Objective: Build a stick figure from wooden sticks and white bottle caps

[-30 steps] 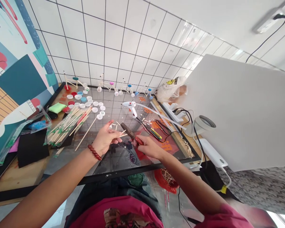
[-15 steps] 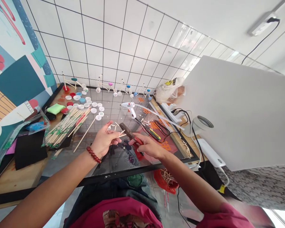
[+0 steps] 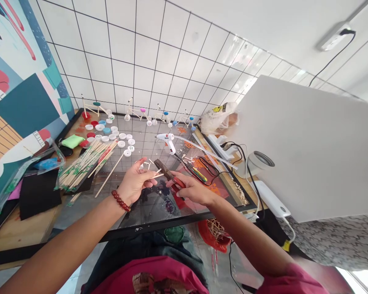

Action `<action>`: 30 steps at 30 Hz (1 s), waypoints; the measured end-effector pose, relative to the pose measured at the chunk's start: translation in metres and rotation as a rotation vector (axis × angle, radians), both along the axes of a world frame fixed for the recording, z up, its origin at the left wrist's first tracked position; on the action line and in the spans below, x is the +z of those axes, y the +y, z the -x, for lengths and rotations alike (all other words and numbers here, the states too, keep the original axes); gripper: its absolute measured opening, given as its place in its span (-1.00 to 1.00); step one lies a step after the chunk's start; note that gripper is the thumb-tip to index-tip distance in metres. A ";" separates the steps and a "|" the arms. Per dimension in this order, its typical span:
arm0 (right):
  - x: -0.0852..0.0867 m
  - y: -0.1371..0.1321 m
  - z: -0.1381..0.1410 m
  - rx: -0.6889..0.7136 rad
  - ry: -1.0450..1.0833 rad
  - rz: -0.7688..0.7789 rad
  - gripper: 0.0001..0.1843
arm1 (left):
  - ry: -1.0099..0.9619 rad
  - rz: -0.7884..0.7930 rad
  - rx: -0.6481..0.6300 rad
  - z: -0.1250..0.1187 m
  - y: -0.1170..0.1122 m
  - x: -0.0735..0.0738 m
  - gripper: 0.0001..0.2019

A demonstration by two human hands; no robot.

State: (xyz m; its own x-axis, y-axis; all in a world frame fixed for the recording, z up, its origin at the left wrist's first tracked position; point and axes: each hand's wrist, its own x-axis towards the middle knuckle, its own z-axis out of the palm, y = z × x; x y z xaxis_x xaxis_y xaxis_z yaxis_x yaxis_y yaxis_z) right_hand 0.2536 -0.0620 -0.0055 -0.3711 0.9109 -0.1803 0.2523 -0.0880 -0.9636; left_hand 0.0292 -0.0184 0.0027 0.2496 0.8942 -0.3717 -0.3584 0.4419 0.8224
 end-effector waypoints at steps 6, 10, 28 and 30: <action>0.002 -0.001 0.000 0.004 -0.038 -0.034 -0.60 | -0.017 0.004 -0.016 0.000 0.001 0.000 -0.20; 0.000 -0.001 -0.001 -0.003 -0.048 -0.041 -0.58 | 0.107 -0.246 -0.014 -0.001 -0.004 -0.005 -0.01; 0.005 -0.002 0.001 -0.002 -0.092 -0.009 -0.52 | 0.089 -0.259 -0.020 0.000 -0.006 -0.002 0.02; 0.004 -0.002 0.002 -0.001 -0.116 -0.006 -0.53 | 0.104 -0.290 -0.014 -0.001 -0.007 -0.003 0.06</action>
